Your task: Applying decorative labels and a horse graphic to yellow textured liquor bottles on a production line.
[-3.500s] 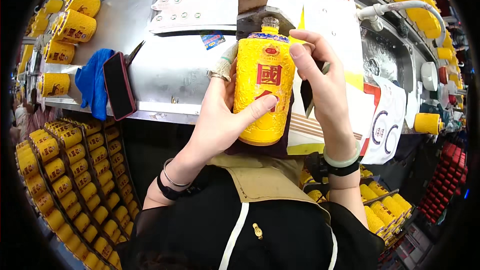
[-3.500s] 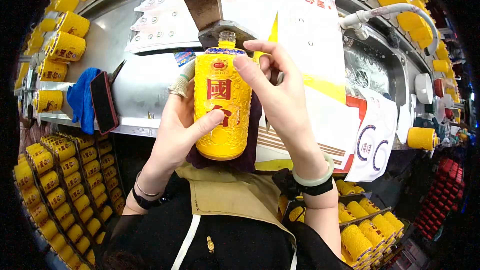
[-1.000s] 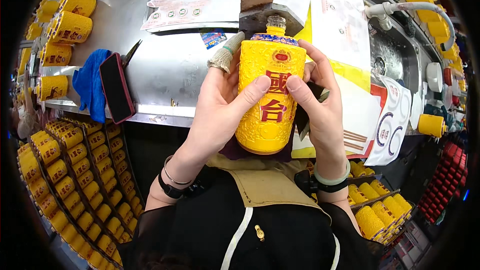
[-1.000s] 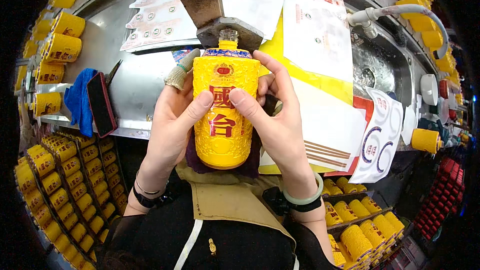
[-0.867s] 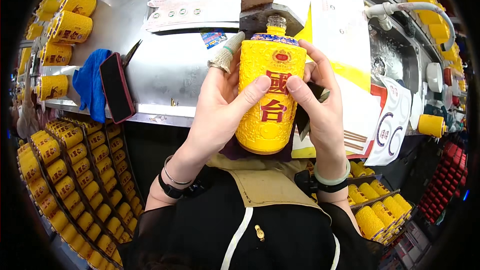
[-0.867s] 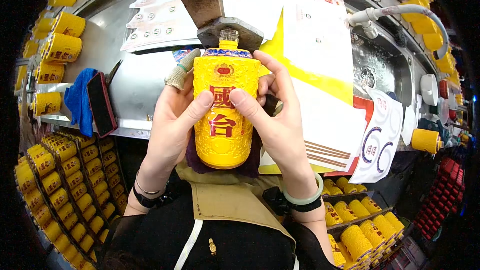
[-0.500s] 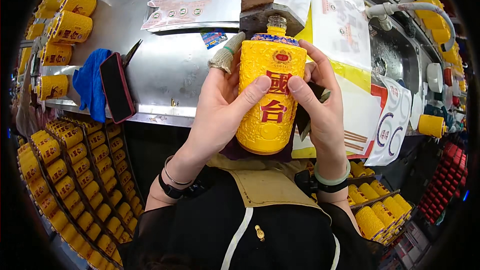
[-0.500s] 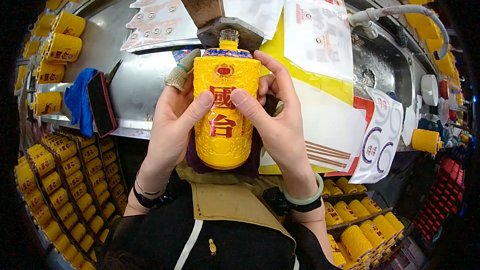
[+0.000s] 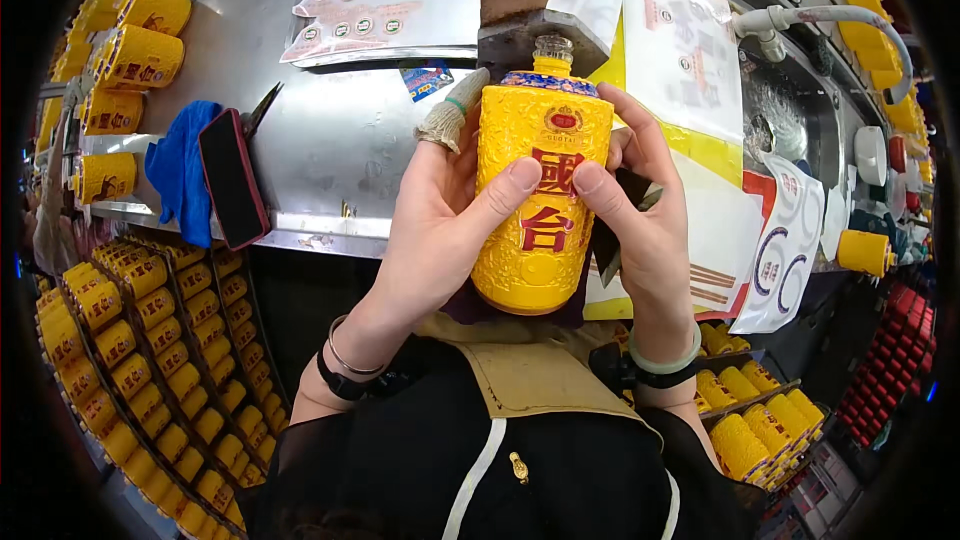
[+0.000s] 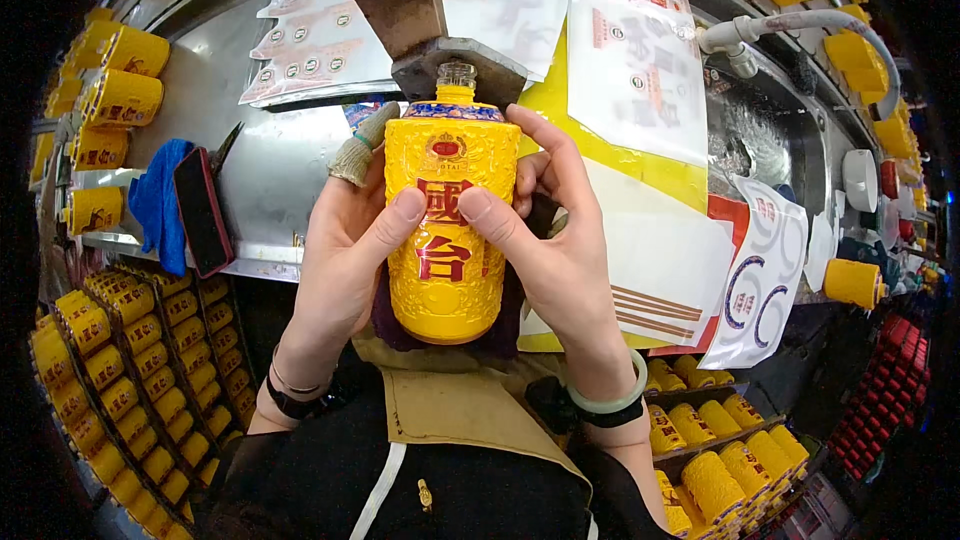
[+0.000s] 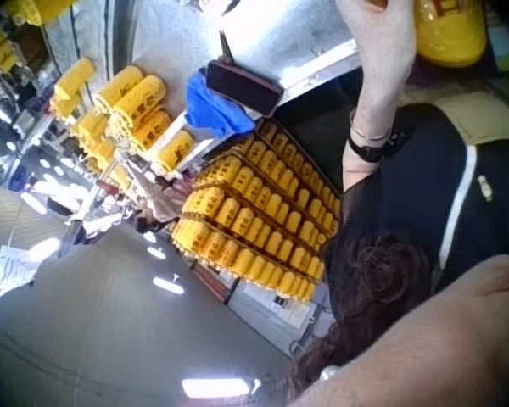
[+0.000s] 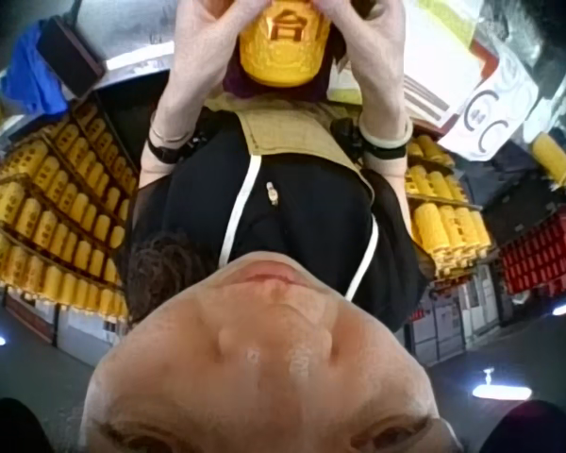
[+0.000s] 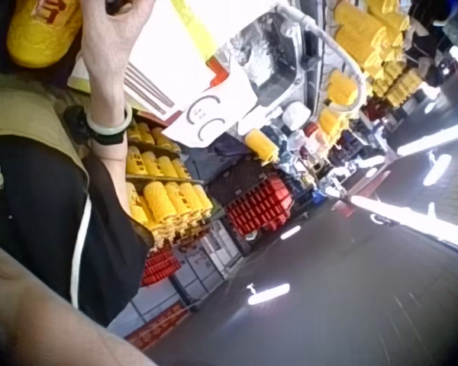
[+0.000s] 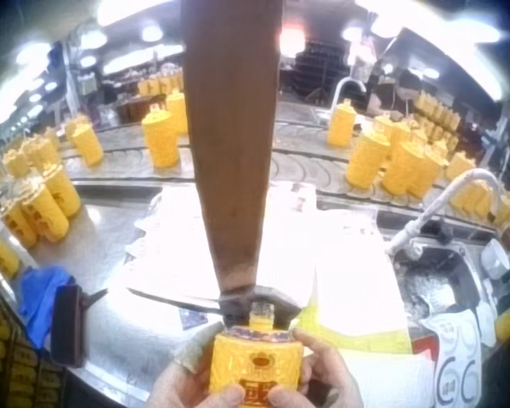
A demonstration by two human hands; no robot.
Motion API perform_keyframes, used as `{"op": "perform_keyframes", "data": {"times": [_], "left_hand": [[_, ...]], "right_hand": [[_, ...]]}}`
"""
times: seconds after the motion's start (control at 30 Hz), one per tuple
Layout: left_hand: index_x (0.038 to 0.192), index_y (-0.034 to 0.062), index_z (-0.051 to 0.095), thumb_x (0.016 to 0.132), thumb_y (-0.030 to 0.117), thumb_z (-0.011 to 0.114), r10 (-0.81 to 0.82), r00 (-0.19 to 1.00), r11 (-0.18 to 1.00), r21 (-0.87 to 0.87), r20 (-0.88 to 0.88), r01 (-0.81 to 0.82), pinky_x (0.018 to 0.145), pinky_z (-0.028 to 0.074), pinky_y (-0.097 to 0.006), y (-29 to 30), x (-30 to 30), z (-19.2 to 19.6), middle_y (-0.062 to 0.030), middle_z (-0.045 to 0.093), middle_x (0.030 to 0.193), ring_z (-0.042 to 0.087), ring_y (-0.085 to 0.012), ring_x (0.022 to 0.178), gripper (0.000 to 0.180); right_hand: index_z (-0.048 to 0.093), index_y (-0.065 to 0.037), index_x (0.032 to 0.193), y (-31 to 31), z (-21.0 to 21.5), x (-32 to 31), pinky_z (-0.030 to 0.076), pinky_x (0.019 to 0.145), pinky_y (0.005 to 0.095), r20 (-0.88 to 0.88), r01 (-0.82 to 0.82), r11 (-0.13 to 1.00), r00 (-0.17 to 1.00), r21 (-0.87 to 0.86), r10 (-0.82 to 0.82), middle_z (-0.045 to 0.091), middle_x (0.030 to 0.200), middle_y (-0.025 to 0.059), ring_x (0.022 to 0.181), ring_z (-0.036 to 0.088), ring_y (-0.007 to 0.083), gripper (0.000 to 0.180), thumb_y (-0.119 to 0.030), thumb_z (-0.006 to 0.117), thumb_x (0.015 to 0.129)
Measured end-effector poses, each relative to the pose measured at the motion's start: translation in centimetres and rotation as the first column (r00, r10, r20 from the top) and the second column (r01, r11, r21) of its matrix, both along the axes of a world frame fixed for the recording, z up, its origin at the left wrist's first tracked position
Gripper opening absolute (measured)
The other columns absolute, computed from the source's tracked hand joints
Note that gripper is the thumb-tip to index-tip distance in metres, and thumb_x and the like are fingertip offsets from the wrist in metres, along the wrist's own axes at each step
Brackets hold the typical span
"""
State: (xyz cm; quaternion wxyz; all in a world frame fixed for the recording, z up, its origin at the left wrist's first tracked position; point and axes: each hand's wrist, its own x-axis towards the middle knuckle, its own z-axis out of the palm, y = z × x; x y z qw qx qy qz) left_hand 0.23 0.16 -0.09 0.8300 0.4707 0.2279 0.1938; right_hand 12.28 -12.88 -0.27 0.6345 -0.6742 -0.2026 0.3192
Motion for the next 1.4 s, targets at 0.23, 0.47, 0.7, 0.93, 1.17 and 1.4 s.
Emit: {"op": "perform_keyframes", "data": {"times": [0.23,0.47,0.7,0.93,1.17,1.4], "left_hand": [[0.157,-0.0038,0.025,0.1,0.007,0.067,-0.009,1.0,1.0,-0.005,-0.011,0.009,0.118,0.038,-0.039,0.04,-0.1,0.07,-0.0169,0.045,0.151,0.046,-0.023,0.14,0.072],[0.157,-0.0026,0.025,0.1,0.007,0.067,0.003,1.0,1.0,-0.021,-0.005,-0.003,0.117,0.039,-0.039,-0.09,-0.09,-0.19,-0.0172,0.043,0.153,0.045,-0.0234,0.141,0.071],[0.157,-0.0024,0.025,0.1,0.007,0.067,-0.009,1.0,1.0,-0.018,-0.014,0.009,0.117,0.039,-0.039,0.03,-0.16,-0.28,-0.0168,0.044,0.152,0.047,-0.0233,0.14,0.071],[0.157,-0.0025,0.024,0.1,0.006,0.066,-0.003,1.0,1.0,-0.012,-0.023,0.002,0.117,0.039,-0.039,-0.04,-0.12,-0.17,-0.0167,0.044,0.152,0.046,-0.0233,0.14,0.071],[0.157,-0.0029,0.024,0.101,0.008,0.066,-0.011,0.999,1.0,0.0,-0.032,0.011,0.117,0.039,-0.039,0.04,-0.2,0.15,-0.0169,0.044,0.151,0.046,-0.0235,0.14,0.071],[0.157,-0.0039,0.024,0.099,0.007,0.068,0.011,1.0,1.0,-0.027,-0.007,-0.011,0.114,0.042,-0.039,-0.1,0.07,-0.02,-0.0171,0.047,0.148,0.049,-0.023,0.137,0.073]], "right_hand": [[0.049,-0.001,0.146,-0.12,0.06,0.24,0.037,0.08,0.0218,0.001,-0.024,1.0,1.0,-0.01,0.024,0.044,0.091,-0.0048,0.085,0.043,0.008,0.072,-0.021,0.084,0.087],[0.049,0.0,0.147,-0.06,-0.07,0.14,0.036,0.08,0.0214,-0.039,-0.009,1.0,0.999,0.024,0.01,0.044,0.091,-0.005,0.085,0.043,0.0075,0.073,-0.021,0.085,0.086],[0.048,-0.001,0.147,-0.05,-0.24,0.11,0.036,0.08,0.0217,-0.024,-0.02,1.0,1.0,0.008,0.02,0.044,0.091,-0.0048,0.085,0.043,0.0078,0.074,-0.023,0.085,0.086],[0.049,-0.001,0.146,0.06,0.09,0.16,0.036,0.079,0.0217,0.009,-0.018,1.0,1.0,-0.012,0.018,0.043,0.09,-0.0049,0.085,0.043,0.0076,0.073,-0.022,0.085,0.086],[0.049,0.0,0.146,0.18,0.23,-0.05,0.035,0.079,0.021,-0.038,0.003,1.0,0.999,0.006,-0.003,0.043,0.089,-0.0051,0.084,0.042,0.0072,0.073,-0.021,0.085,0.086],[0.048,0.0,0.147,-0.21,0.45,0.18,0.036,0.082,0.0209,-0.09,-0.016,1.0,0.996,0.018,0.017,0.044,0.095,-0.0037,0.086,0.042,0.0076,0.069,-0.022,0.08,0.089]]}}
